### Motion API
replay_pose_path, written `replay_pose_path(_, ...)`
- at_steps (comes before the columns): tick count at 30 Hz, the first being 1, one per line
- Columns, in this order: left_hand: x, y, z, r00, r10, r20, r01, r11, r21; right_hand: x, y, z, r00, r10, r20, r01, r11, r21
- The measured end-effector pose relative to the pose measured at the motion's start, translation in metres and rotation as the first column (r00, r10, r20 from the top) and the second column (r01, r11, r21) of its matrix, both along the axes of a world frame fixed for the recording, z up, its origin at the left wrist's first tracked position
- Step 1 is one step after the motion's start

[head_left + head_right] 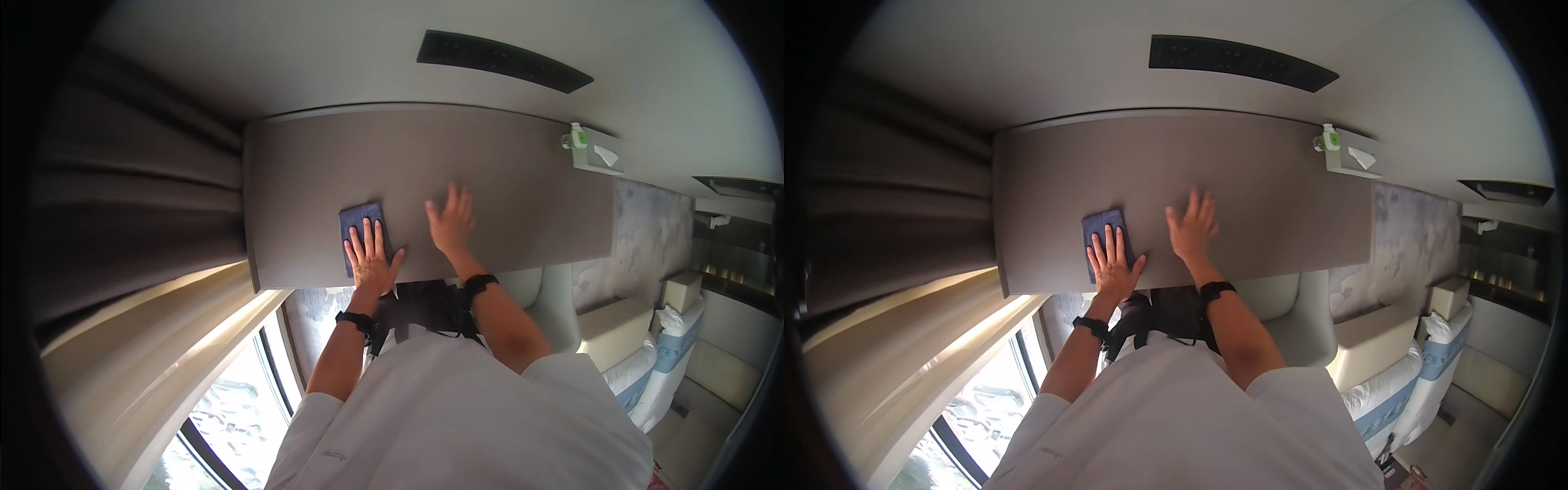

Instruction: The person uses a cloth to wipe various surfaces in a hotel room, including a window pane and frame, a nightstand, and a desk.

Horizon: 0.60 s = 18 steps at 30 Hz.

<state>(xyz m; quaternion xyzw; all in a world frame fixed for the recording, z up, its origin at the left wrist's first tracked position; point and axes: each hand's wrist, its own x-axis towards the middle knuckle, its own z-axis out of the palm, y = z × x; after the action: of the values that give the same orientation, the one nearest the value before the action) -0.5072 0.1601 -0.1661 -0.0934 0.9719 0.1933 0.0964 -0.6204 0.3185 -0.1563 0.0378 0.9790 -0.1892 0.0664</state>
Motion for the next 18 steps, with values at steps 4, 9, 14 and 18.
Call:
replay_pose_path(4,-0.041,-0.019,0.006,0.989,-0.088,0.116,0.093,0.995,-0.04,0.007,0.034,-0.013,0.988,0.095,-0.118,-0.069,0.975,0.211)
replay_pose_path(9,-0.101,-0.032,0.006,0.991,-0.097,0.093,0.105,0.992,-0.076,0.005,0.034,-0.002,0.995,-0.009,-0.095,0.025,0.985,0.173)
replay_pose_path(14,-0.17,-0.045,0.003,0.996,-0.079,-0.039,0.072,0.985,-0.155,0.006,0.03,-0.006,0.999,-0.033,-0.043,0.04,0.984,0.171)
replay_pose_path(18,-0.219,-0.05,-0.003,0.991,0.008,-0.135,-0.044,0.964,-0.261,0.003,0.029,-0.002,0.998,-0.045,-0.035,0.05,0.988,0.147)
